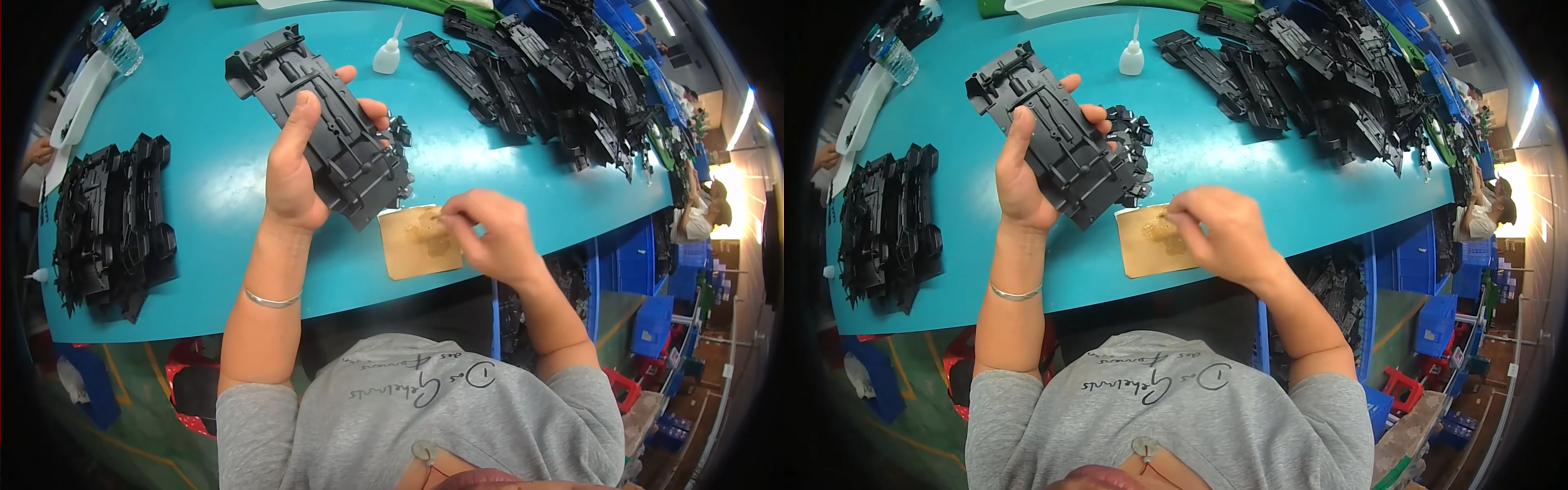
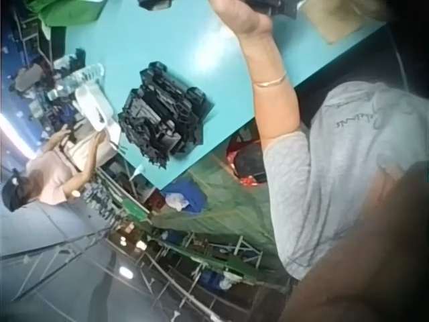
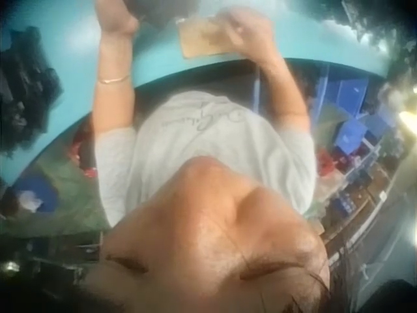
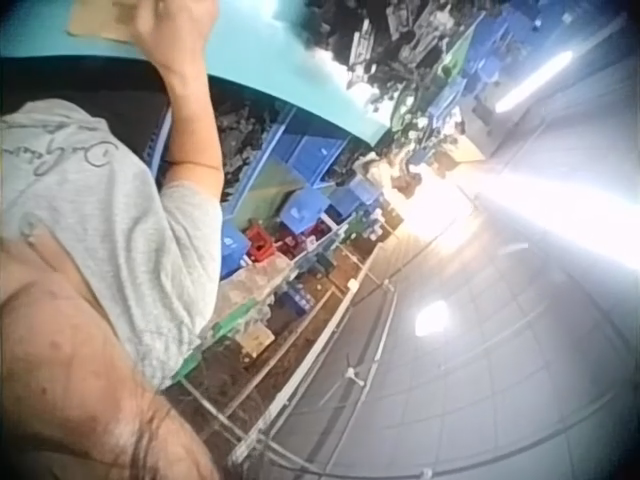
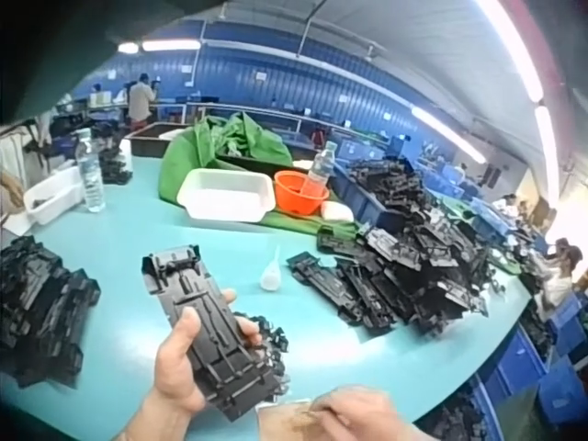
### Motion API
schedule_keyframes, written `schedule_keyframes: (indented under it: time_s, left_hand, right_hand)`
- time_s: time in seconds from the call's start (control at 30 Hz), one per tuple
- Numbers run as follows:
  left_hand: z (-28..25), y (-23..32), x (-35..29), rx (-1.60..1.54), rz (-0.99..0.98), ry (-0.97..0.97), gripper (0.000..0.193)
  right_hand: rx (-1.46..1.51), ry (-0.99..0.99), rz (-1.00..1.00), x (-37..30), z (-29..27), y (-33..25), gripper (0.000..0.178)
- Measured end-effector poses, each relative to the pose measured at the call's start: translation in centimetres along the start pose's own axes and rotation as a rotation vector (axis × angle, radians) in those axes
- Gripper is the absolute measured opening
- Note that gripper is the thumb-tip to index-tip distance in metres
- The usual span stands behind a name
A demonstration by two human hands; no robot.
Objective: The person assembles toy car chassis by picking up small plastic pieces, dabbing them in glue on a piece of cardboard, and attaching them onto the chassis frames by hand.
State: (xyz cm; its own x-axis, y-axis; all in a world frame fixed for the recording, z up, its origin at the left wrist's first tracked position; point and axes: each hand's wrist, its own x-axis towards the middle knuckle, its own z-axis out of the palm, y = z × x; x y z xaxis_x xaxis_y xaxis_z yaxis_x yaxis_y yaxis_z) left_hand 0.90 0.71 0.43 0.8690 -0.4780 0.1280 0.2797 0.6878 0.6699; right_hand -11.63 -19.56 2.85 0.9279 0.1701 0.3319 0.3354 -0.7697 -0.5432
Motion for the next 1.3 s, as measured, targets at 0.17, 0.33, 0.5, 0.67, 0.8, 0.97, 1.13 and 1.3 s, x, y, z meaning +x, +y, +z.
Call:
schedule_keyframes:
  time_s: [0.17,0.33,0.5,0.67,0.8,0.97,1.13,1.3]
  left_hand:
    - [-0.1,-0.3,-0.1,-0.069,-0.006,-0.097,0.069]
    - [0.7,-0.4,-0.4,-0.115,0.003,-0.159,0.063]
    - [0.7,-0.4,-0.5,-0.093,0.010,-0.186,0.065]
    - [0.6,-0.5,-0.5,-0.053,0.027,-0.218,0.065]
    - [0.7,-0.6,-0.5,-0.049,0.016,-0.216,0.066]
    - [0.8,-0.6,-0.6,-0.013,0.014,-0.223,0.068]
    - [0.8,-0.7,-0.6,0.016,0.018,-0.229,0.069]
    - [0.9,-0.7,-0.7,0.036,0.021,-0.221,0.070]
  right_hand:
    - [0.089,0.225,-0.052,2.2,-0.4,-1.1,0.012]
    - [-0.059,0.339,-0.276,3.0,1.3,-1.1,0.018]
    - [-0.098,0.316,-0.293,3.0,1.7,-1.3,0.019]
    - [-0.146,0.299,-0.309,3.0,1.9,-1.3,0.020]
    - [-0.148,0.301,-0.308,2.9,2.1,-1.1,0.020]
    - [-0.170,0.273,-0.327,2.9,2.1,-1.0,0.019]
    - [-0.180,0.262,-0.341,3.0,2.1,-1.0,0.019]
    - [-0.207,0.261,-0.355,2.9,2.4,-0.6,0.018]
